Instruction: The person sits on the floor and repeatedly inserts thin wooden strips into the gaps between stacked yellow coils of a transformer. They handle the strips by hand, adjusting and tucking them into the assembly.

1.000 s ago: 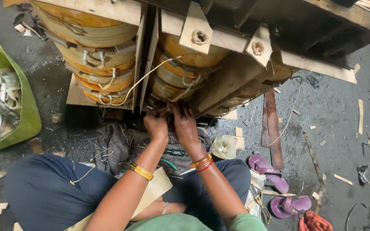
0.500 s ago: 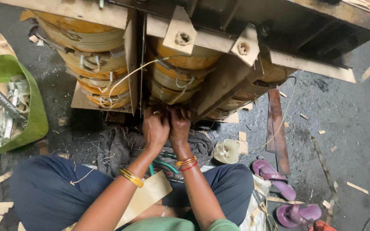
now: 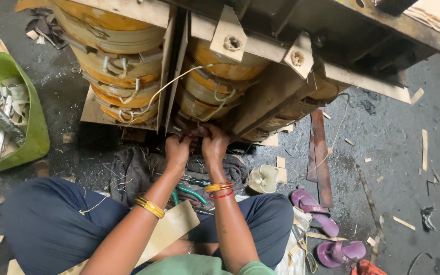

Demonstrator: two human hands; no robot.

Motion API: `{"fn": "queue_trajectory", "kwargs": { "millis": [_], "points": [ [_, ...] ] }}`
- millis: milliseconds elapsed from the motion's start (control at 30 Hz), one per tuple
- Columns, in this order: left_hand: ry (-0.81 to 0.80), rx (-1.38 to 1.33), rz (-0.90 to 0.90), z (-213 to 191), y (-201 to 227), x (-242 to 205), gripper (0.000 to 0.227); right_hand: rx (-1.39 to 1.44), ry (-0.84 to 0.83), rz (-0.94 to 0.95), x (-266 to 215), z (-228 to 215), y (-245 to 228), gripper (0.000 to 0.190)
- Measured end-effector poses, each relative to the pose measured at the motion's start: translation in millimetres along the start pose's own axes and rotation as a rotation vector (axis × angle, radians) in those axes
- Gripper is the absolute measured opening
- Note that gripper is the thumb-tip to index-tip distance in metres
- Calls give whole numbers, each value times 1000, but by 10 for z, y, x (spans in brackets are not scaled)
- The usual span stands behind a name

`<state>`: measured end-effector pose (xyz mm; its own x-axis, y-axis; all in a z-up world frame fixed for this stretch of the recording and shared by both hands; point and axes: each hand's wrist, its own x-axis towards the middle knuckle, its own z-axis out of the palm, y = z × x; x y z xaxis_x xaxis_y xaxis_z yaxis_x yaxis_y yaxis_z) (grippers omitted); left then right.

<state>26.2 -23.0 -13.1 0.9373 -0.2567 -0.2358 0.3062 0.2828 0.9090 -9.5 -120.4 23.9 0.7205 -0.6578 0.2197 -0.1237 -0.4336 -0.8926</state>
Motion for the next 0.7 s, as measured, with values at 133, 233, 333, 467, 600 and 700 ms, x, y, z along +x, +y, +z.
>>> {"fn": "queue_trajectory", "kwargs": {
  "millis": [133, 233, 333, 467, 600, 700],
  "points": [
    [48, 38, 30, -19, 65, 62, 24, -51, 137, -66, -114, 96, 35, 16],
    [99, 48, 43, -16, 109, 64, 20, 464, 190, -2, -252, 171, 74, 23],
    [89, 43, 63, -37, 147, 82, 19, 838, 212, 94, -464, 186, 158, 40],
    [26, 54, 101, 23, 119, 120, 16, 763, 311, 177, -588, 106, 364, 33],
    [-14, 106, 97, 106, 82, 135, 20, 990, -2, 456, -361, 51, 535, 24],
    [35, 133, 157, 123, 108, 143, 22, 1106, -100, 608, -153, 99, 601, 26]
  ]
}}
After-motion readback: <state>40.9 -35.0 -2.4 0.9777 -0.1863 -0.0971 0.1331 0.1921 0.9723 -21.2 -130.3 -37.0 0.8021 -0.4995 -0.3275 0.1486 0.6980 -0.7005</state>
